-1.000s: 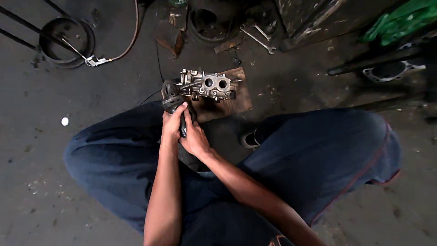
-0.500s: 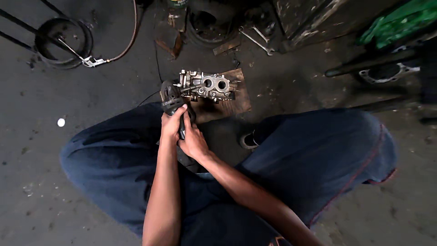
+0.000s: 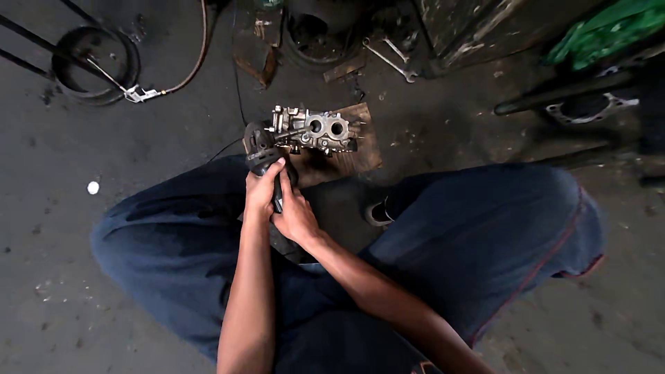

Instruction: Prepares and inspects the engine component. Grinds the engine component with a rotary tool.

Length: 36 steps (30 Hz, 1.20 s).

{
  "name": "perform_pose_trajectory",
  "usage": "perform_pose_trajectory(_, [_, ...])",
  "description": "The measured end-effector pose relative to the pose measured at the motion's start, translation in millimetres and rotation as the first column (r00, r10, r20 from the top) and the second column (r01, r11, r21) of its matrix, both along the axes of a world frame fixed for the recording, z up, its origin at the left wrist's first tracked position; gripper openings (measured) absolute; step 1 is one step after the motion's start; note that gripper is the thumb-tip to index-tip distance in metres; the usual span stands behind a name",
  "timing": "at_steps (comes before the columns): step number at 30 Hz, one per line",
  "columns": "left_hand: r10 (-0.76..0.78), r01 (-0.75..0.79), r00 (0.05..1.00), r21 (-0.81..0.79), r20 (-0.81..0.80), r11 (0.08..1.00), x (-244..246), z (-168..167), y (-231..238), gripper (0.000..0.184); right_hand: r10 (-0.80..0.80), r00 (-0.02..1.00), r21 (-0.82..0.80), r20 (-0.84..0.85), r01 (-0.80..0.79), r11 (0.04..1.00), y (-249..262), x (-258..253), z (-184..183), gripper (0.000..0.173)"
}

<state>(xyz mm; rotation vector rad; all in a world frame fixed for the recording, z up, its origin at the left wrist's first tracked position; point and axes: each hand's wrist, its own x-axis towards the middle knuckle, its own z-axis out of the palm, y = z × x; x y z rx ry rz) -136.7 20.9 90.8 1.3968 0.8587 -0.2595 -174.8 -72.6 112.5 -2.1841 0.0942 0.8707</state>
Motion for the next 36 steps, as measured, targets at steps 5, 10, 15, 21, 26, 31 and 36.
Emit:
perform_pose_trajectory(5, [0.049,-0.048,0.998,-0.029,0.034,0.998,3,-5,-4,0.064,0.001,0.999,0.006,0.032,-0.001,1.0,-7,12,-6,0.105])
perform_pose_trajectory(10, [-0.03,0.03,0.999,-0.012,0.035,0.999,9,-6,-12,0.062,-0.058,0.997,0.006,0.041,0.058,0.998,-13,14,-6,0.107])
perform_pose_trajectory(15, [0.027,-0.024,0.996,-0.03,0.089,0.999,6,-3,-23,0.061,-0.039,0.997,-0.012,0.06,0.04,0.999,-24,9,-4,0.106])
perform_pose_trajectory(21, [0.037,-0.034,0.992,-0.023,0.123,0.999,10,11,-27,0.061,-0.027,0.997,-0.005,0.075,0.028,1.0,-29,16,4,0.106])
perform_pose_trajectory(26, [0.048,-0.045,0.992,-0.03,0.113,0.999,14,2,-31,0.061,-0.027,0.998,-0.004,0.049,0.027,1.0,-32,22,-2,0.105])
perform_pose_trajectory(31, [0.051,-0.051,0.994,-0.008,0.098,0.999,12,-5,-30,0.064,-0.022,0.999,0.011,0.043,0.022,1.0,-33,23,-7,0.107])
perform_pose_trajectory(36, [0.056,-0.054,0.994,-0.024,0.09,0.998,11,-4,-29,0.063,-0.025,0.999,-0.021,0.042,0.026,0.999,-29,20,-4,0.103])
